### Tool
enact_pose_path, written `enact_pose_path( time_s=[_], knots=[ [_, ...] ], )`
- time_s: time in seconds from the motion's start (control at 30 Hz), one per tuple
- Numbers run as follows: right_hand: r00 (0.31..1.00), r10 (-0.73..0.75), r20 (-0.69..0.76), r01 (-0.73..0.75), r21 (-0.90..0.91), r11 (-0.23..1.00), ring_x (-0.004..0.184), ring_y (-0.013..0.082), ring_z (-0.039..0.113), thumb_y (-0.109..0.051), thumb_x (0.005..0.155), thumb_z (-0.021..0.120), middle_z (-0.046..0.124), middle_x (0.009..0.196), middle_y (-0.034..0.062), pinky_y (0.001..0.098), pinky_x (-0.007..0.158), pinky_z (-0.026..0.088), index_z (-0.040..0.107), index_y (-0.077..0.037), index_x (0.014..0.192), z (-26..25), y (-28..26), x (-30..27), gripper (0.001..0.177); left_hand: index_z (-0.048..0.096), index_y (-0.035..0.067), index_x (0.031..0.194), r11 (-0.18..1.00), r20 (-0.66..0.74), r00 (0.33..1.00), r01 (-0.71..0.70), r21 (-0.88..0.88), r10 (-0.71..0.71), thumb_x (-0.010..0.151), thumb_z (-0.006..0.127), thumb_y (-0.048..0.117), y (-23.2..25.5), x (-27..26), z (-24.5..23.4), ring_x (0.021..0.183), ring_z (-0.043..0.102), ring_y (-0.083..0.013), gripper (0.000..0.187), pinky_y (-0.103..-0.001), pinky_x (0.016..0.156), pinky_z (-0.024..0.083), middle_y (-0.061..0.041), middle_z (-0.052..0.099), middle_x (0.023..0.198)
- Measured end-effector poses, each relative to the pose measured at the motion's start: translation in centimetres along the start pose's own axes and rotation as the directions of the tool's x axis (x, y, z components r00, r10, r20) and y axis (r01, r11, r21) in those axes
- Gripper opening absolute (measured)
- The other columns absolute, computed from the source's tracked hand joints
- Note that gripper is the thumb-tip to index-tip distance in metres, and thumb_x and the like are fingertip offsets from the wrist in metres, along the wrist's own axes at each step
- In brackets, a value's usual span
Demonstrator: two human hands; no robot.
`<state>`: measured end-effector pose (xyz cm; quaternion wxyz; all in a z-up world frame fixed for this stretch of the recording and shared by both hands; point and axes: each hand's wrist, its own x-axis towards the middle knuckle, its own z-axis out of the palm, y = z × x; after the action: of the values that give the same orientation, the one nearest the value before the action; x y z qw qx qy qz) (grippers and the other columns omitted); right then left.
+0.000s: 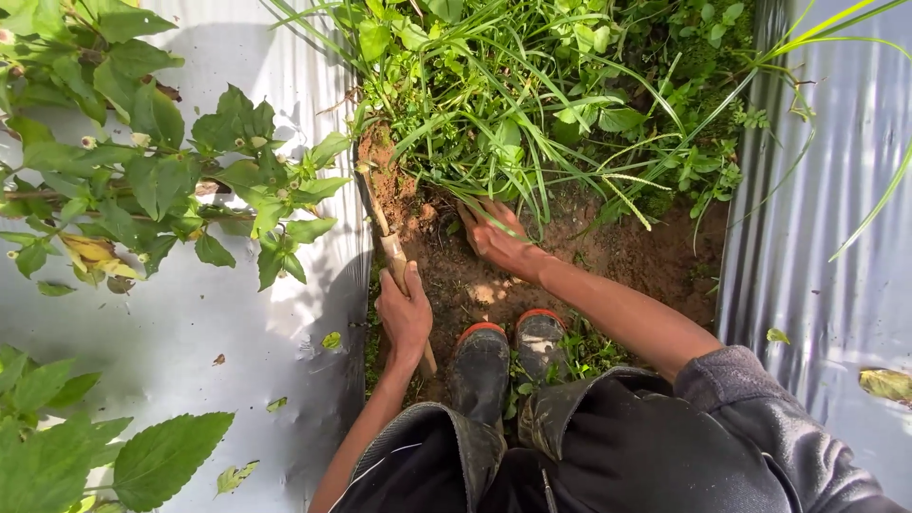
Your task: The person uses a small hand hoe to loosen soil and remove weeds from a narrow strip of ground between two corrugated metal sheets. They repeatedly strike the soil and pull out uprooted weeds by hand, clearing the area along the edge of the metal barrier.
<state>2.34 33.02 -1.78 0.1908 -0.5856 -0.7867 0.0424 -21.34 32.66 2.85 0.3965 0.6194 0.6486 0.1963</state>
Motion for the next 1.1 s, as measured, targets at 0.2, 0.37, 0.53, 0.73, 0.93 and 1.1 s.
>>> enact_pose_path(
  time_s=[0.2, 0.37, 0.53, 0.73, 0.93, 1.1],
  knots=[
    [0.984, 0.013, 0.176, 0.033, -0.253, 0.967, 0.108, 0.0325, 0.058, -0.02, 0.089, 0.053, 0.068, 0.116, 0.0098, 0.0416, 0.08, 0.04, 0.072, -0.017, 0.122, 11.5, 3.5, -4.5, 0.038, 0.055, -0.001, 0.106, 0.996, -0.055, 0.998, 0.028, 0.084, -0.023, 0.117, 0.047, 0.036, -0.5, -0.5, 1.0, 0.038, 0.036, -0.014, 0.039, -0.03, 0.04, 0.033, -0.005, 0.044, 0.053],
    [0.987, 0.056, 0.148, -0.023, -0.213, 0.977, 0.104, 0.0399, 0.056, -0.013, 0.085, 0.054, 0.068, 0.107, 0.0199, 0.0443, 0.073, 0.038, 0.068, -0.005, 0.126, 7.3, 2.0, -2.3, 0.044, 0.054, -0.006, 0.116, 0.996, -0.072, 0.997, -0.002, 0.09, 0.009, 0.117, 0.046, 0.03, -0.5, 1.8, 1.3, 0.041, 0.043, -0.0176, 0.037, -0.034, 0.043, 0.036, -0.009, 0.05, 0.059],
    [0.995, 0.018, 0.095, -0.004, -0.14, 0.99, 0.11, 0.0376, 0.049, -0.022, 0.087, 0.051, 0.063, 0.119, 0.0157, 0.0429, 0.08, 0.034, 0.062, -0.011, 0.127, 4.8, -0.2, -3.1, 0.043, 0.055, 0.002, 0.106, 0.994, -0.047, 0.997, 0.058, 0.095, -0.054, 0.117, 0.046, 0.036, -0.7, -1.3, 0.9, 0.039, 0.044, -0.0171, 0.037, -0.033, 0.041, 0.037, -0.008, 0.05, 0.056],
    [0.999, -0.007, 0.035, 0.012, -0.153, 0.988, 0.1, 0.0383, 0.053, -0.015, 0.08, 0.055, 0.065, 0.104, 0.0171, 0.0434, 0.072, 0.037, 0.066, -0.006, 0.117, -0.9, -2.8, -0.3, 0.039, 0.055, 0.004, 0.11, 0.996, -0.109, 0.994, 0.042, 0.073, -0.034, 0.117, 0.048, 0.035, -0.5, 0.9, 1.0, 0.042, 0.049, -0.0168, 0.033, -0.032, 0.042, 0.041, -0.009, 0.053, 0.059],
    [1.0, 0.007, -0.011, -0.007, -0.035, 0.999, 0.068, 0.0327, 0.058, -0.028, 0.081, 0.063, 0.062, 0.076, 0.0094, 0.0392, 0.054, 0.039, 0.058, -0.013, 0.09, 0.1, -0.7, 3.1, 0.017, 0.055, -0.002, 0.119, 0.989, -0.066, 0.994, 0.095, 0.11, -0.089, 0.115, 0.05, 0.036, -1.4, -1.1, 1.0, 0.046, 0.058, -0.0248, 0.039, -0.037, 0.042, 0.045, -0.017, 0.06, 0.063],
    [0.999, 0.034, -0.011, -0.032, 0.101, 0.994, 0.042, 0.0281, 0.062, -0.038, 0.082, 0.069, 0.059, 0.054, 0.0031, 0.0358, 0.04, 0.042, 0.053, -0.018, 0.067, 1.2, -0.9, 5.1, 0.029, 0.041, -0.017, 0.149, 0.982, -0.113, 0.983, 0.156, 0.111, -0.144, 0.116, 0.047, 0.033, -2.3, -0.2, 1.1, 0.085, 0.074, -0.0398, 0.06, -0.051, 0.061, 0.064, -0.033, 0.067, 0.107]
  ],
)
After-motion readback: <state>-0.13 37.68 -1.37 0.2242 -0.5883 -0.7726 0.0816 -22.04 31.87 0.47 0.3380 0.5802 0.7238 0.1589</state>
